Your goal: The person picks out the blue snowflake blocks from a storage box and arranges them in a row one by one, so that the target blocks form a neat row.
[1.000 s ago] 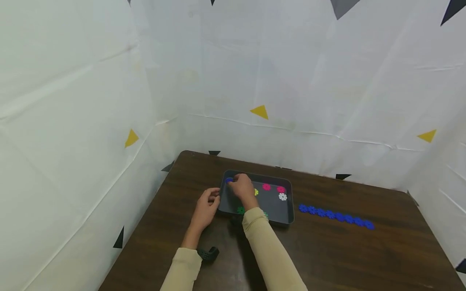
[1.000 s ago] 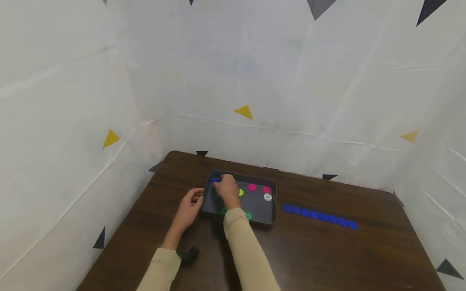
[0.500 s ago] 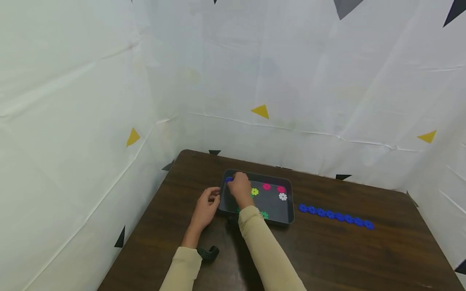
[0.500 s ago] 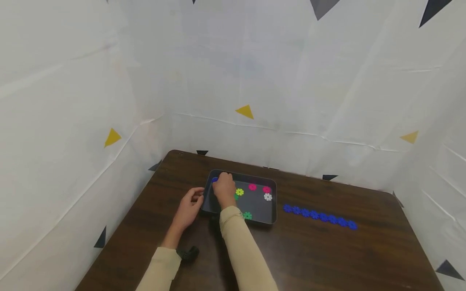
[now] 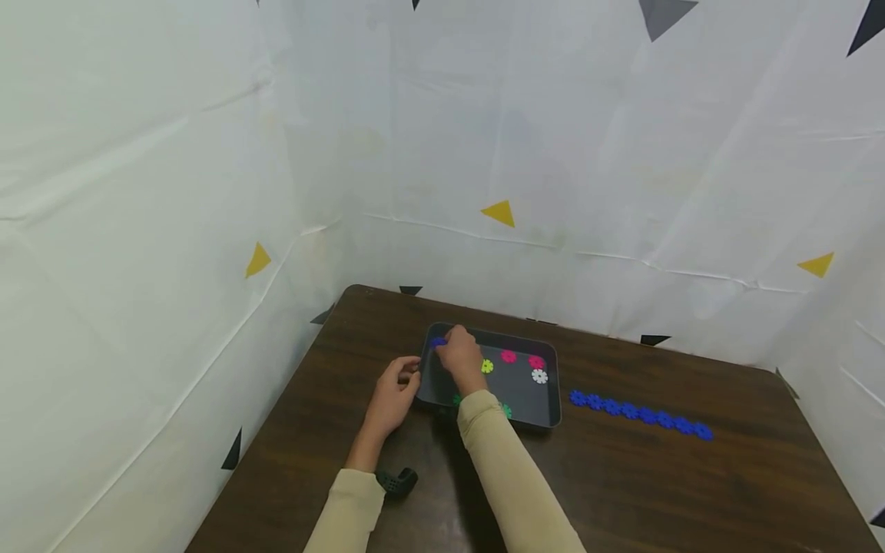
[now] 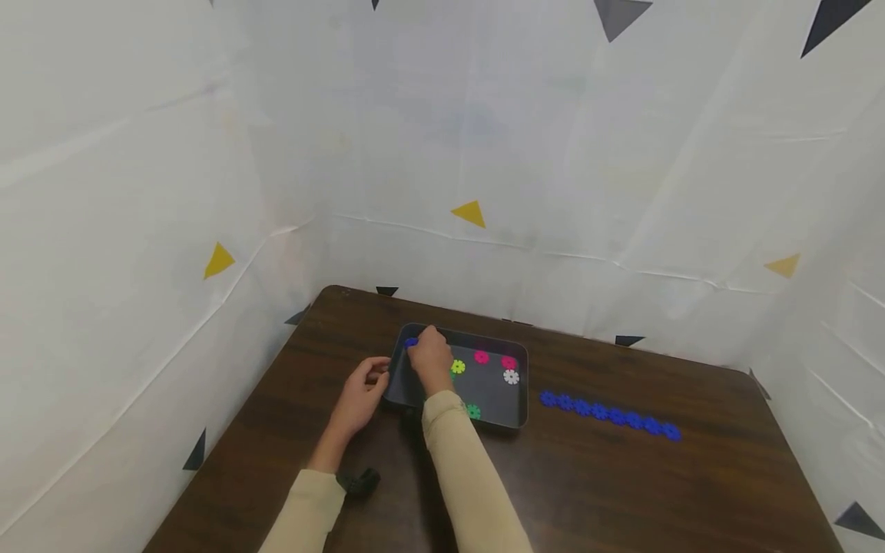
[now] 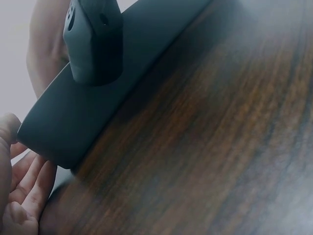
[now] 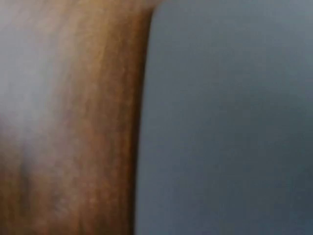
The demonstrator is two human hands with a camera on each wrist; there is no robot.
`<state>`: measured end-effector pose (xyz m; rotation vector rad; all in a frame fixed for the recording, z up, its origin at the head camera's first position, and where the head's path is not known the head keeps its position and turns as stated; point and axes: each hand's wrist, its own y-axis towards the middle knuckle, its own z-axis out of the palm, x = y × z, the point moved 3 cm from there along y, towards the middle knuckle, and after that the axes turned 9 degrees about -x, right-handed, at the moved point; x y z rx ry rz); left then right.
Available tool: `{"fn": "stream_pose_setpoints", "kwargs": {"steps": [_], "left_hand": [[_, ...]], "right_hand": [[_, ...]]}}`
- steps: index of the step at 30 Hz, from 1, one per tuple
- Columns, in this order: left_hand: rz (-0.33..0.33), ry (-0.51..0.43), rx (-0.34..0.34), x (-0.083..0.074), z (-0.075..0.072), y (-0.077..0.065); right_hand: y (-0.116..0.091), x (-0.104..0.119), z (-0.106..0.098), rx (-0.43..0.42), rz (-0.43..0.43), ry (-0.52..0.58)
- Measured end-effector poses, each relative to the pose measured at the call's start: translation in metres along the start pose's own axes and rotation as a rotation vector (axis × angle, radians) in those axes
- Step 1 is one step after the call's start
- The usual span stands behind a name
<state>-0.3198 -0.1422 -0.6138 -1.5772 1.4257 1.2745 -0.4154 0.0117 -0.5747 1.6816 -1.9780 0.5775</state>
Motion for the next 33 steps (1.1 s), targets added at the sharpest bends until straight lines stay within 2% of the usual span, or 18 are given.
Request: {"fn": "stream_pose_setpoints", "kwargs": {"steps": [9, 12, 15, 18, 22, 33], "left_hand": [[-0.006, -0.014, 0.012, 0.006, 0.001, -0.002], [-0.003, -0.026, 0.013, 0.006, 0.002, -0.001], [0.014, -0.028, 0.011, 0.006, 0.002, 0.002], [0.023, -0.029, 0.010, 0.007, 0.002, 0.003], [0.015, -0.028, 0.010, 0.007, 0.003, 0.002], [0.013, -0.013, -0.004, 0.005, 0.002, 0.003]], "right_hand": [[-0.007, 0.000, -0.004, -0.044, -0.002, 0.049], [-0.004, -0.002, -0.006, -0.054, -0.032, 0.069], [0.008, -0.011, 0.001, -0.071, -0.080, 0.088], [0.011, -0.013, 0.002, -0.071, -0.089, 0.106], [-0.001, -0.008, -0.009, -0.061, -0.053, 0.138], [-0.018, -0.007, -0.027, -0.124, -0.016, 0.066]]}}
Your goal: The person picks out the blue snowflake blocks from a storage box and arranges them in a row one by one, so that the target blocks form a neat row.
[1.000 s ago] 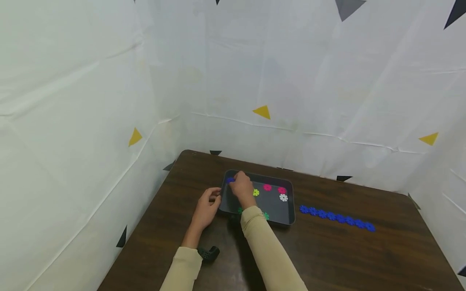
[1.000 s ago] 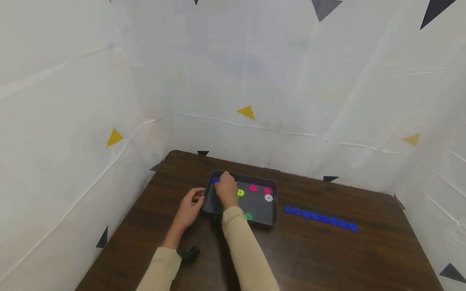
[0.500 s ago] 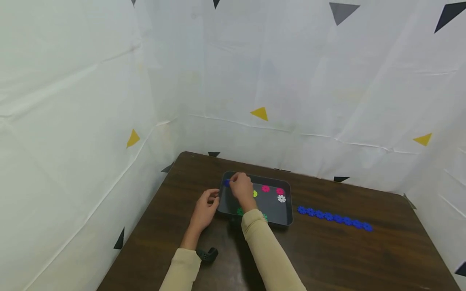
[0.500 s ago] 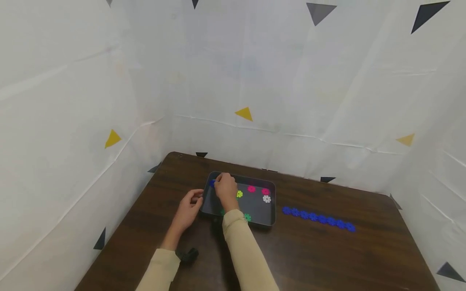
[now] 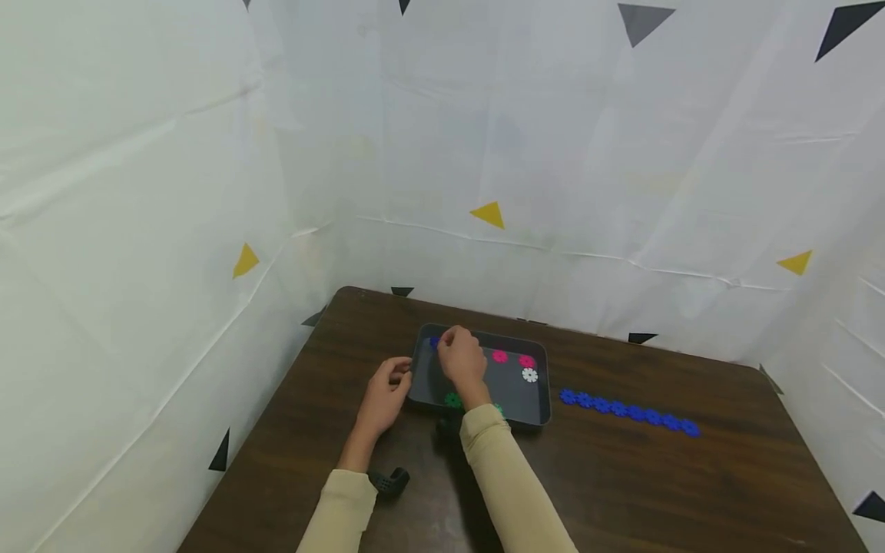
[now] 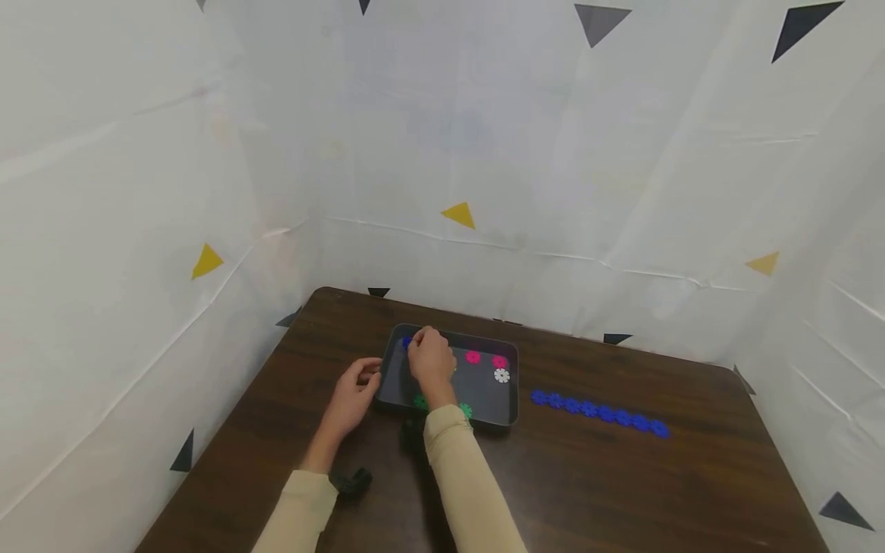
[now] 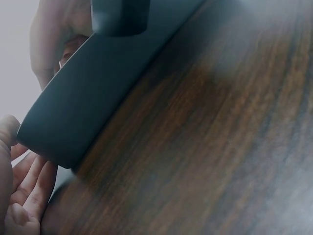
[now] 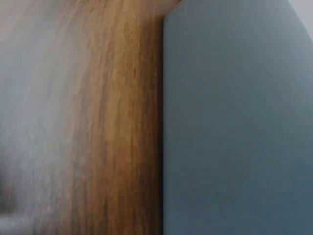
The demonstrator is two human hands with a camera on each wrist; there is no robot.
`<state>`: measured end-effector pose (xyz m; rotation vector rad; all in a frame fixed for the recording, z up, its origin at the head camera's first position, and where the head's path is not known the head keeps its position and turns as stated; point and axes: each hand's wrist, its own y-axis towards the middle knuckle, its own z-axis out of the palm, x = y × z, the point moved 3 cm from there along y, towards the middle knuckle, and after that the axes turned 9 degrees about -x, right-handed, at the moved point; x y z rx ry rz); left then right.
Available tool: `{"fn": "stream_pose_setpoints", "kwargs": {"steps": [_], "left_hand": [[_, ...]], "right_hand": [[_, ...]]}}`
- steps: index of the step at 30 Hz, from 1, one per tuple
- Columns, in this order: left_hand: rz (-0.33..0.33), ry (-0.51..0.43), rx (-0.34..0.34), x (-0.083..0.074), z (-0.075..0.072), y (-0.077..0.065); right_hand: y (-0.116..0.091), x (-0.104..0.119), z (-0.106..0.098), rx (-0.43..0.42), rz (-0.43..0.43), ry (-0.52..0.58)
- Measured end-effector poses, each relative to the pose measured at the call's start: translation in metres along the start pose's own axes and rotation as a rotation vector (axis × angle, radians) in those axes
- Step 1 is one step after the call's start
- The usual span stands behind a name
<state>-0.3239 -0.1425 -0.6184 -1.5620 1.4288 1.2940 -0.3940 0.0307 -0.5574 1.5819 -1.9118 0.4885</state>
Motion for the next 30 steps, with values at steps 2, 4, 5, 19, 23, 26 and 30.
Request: {"fn": "stream_pose_setpoints", "kwargs": {"steps": [2, 4, 5, 19, 23, 26, 30], "left_hand": [[0.000, 0.002, 0.001, 0.000, 0.000, 0.000], [-0.004, 0.001, 0.003, -0.001, -0.001, -0.001], [-0.004, -0.001, 0.004, -0.001, -0.001, -0.001], [0.005, -0.038, 0.004, 0.002, -0.007, -0.003], [0.012, -0.036, 0.000, -0.001, -0.007, -0.004], [0.017, -0.037, -0.004, -0.003, -0.007, -0.004], [0.014, -0.063, 0.005, -0.004, -0.006, -0.003]], "right_hand": [[-0.002, 0.000, -0.003, -0.004, -0.004, 0.010], [-0.004, -0.001, -0.006, -0.005, -0.010, 0.020], [-0.005, -0.001, -0.008, -0.006, -0.015, 0.024], [-0.024, -0.008, -0.030, -0.044, -0.060, 0.073], [-0.026, -0.014, -0.038, -0.058, -0.038, 0.102], [-0.026, -0.018, -0.045, -0.074, -0.025, 0.117], [-0.025, -0.027, -0.053, -0.099, -0.017, 0.120]]}}
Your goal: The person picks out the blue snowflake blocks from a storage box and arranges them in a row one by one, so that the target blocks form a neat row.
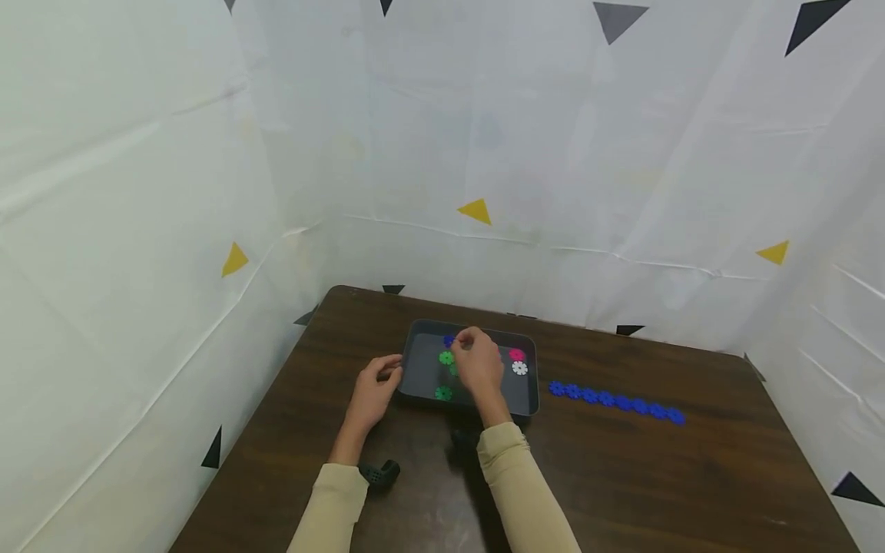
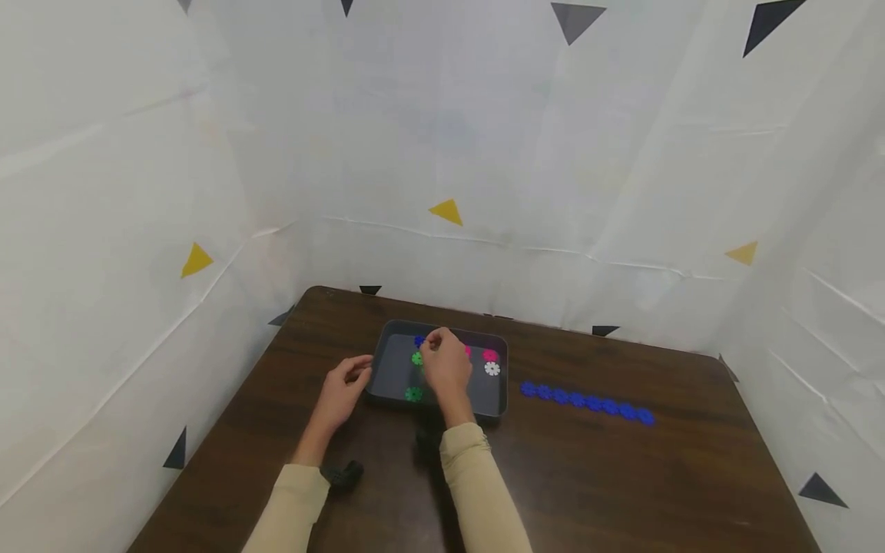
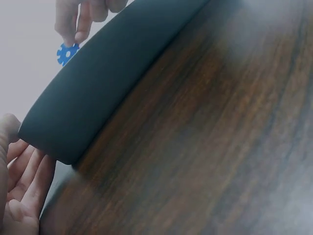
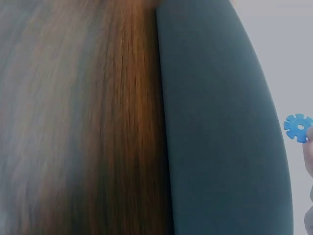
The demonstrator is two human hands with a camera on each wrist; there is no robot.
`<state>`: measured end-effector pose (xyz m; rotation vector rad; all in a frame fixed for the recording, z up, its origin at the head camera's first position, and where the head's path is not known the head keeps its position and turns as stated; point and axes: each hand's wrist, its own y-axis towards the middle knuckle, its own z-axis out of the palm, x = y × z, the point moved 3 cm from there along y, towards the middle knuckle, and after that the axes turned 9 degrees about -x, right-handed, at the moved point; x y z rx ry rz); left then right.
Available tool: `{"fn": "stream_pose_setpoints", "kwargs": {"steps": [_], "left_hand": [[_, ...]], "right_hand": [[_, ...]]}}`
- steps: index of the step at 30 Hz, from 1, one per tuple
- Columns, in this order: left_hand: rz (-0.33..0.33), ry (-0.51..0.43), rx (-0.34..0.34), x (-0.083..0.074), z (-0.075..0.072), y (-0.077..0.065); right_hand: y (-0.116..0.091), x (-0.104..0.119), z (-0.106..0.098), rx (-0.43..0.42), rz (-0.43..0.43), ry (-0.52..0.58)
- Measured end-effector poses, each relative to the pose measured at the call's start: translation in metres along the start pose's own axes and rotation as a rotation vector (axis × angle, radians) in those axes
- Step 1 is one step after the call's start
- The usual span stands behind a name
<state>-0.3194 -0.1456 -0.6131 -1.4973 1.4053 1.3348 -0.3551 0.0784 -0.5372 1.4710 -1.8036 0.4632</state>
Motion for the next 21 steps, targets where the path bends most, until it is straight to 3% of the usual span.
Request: {"fn": "stream_pose_setpoints", "kwargs": {"steps": [8, 21], "left_hand": [[0.001, -0.012, -0.001, 0.004, -0.001, 0.002], [0.017, 0.004, 0.003, 0.007, -0.008, 0.004]], "right_hand": [[-0.004, -0.015, -0.017, 0.002, -0.023, 0.032], [0.001, -0.038, -0.062, -0.115, 0.001, 0.113]]}}
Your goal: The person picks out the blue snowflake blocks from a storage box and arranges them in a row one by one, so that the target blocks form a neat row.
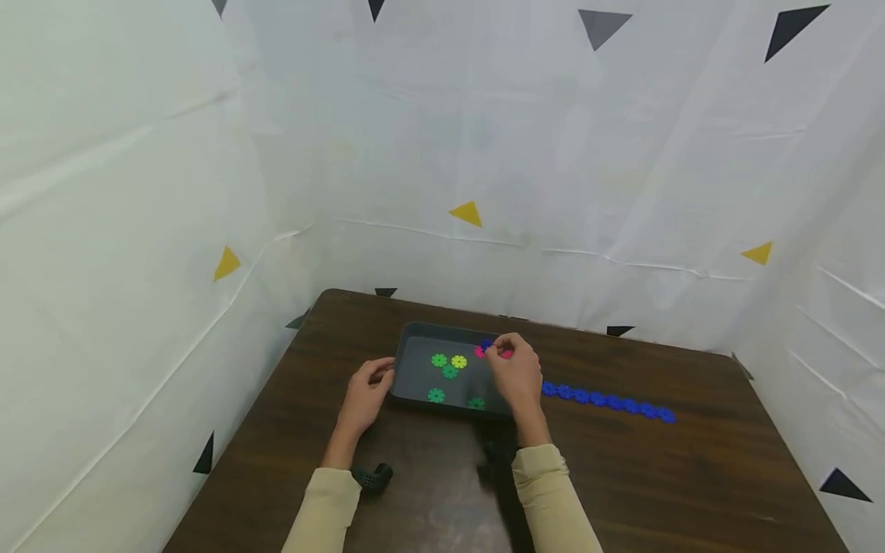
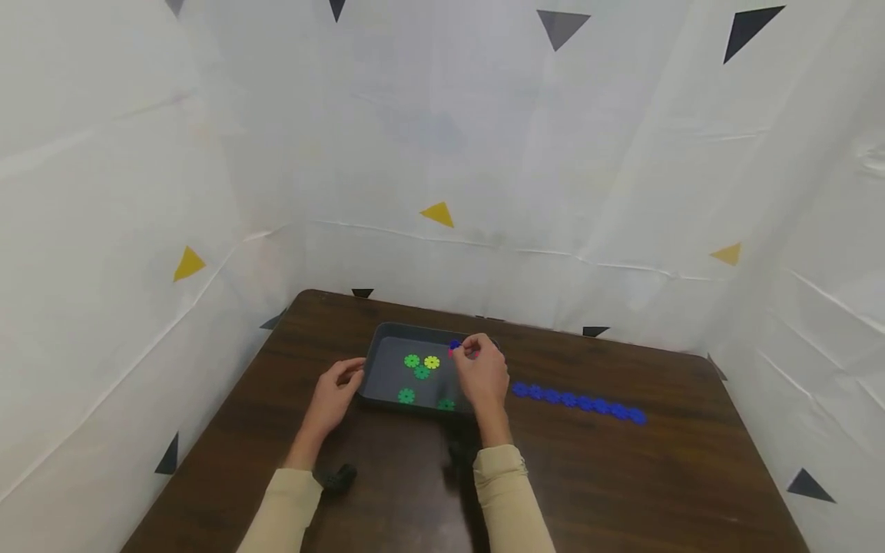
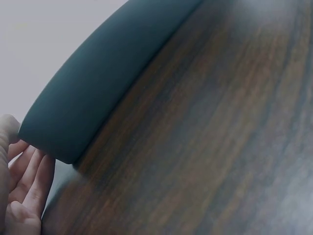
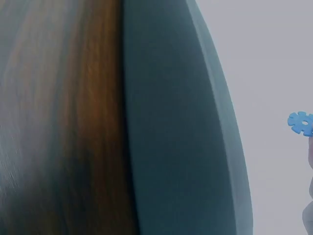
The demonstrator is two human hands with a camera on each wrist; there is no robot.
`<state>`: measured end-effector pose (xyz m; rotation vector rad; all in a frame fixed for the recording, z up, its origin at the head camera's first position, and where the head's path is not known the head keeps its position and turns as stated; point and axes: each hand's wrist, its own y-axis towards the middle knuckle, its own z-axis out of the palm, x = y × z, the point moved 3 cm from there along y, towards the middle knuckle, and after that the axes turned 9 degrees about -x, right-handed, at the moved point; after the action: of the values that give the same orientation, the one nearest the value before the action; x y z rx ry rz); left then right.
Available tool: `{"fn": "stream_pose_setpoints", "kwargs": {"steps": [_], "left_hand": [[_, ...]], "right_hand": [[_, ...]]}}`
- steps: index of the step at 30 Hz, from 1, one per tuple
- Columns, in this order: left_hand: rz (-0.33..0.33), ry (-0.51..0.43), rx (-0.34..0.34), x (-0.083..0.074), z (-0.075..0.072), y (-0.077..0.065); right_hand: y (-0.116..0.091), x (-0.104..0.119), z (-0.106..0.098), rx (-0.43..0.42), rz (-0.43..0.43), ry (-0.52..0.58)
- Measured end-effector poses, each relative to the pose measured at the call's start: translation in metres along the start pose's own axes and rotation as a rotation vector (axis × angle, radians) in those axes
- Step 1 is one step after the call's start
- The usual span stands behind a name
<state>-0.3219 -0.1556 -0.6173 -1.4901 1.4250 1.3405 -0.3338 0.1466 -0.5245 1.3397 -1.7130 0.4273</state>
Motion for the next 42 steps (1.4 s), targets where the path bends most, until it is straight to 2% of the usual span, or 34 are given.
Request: {"fn": "stream_pose_setpoints", "kwargs": {"steps": [9, 18, 27, 32, 37, 42], "left_hand": [[-0.037, 0.035, 0.032, 0.006, -0.002, -0.004], [-0.033, 0.025, 0.028, 0.000, 0.000, -0.001], [-0.029, 0.028, 0.025, -0.002, 0.000, 0.000], [-0.043, 0.037, 0.029, 0.000, 0.000, -0.001], [-0.042, 0.043, 0.025, -0.001, -0.001, -0.003], [-0.042, 0.061, 0.022, -0.006, -0.001, -0.003]], "right_hand": [[0.001, -0.020, -0.030, -0.038, 0.051, 0.057], [0.012, -0.037, -0.070, -0.096, 0.086, 0.040], [0.014, -0.061, -0.103, -0.062, 0.106, -0.016], [0.015, -0.077, -0.122, -0.091, 0.125, -0.018], [0.018, -0.101, -0.142, -0.114, 0.183, -0.013], [0.024, -0.128, -0.165, -0.130, 0.301, 0.095]]}}
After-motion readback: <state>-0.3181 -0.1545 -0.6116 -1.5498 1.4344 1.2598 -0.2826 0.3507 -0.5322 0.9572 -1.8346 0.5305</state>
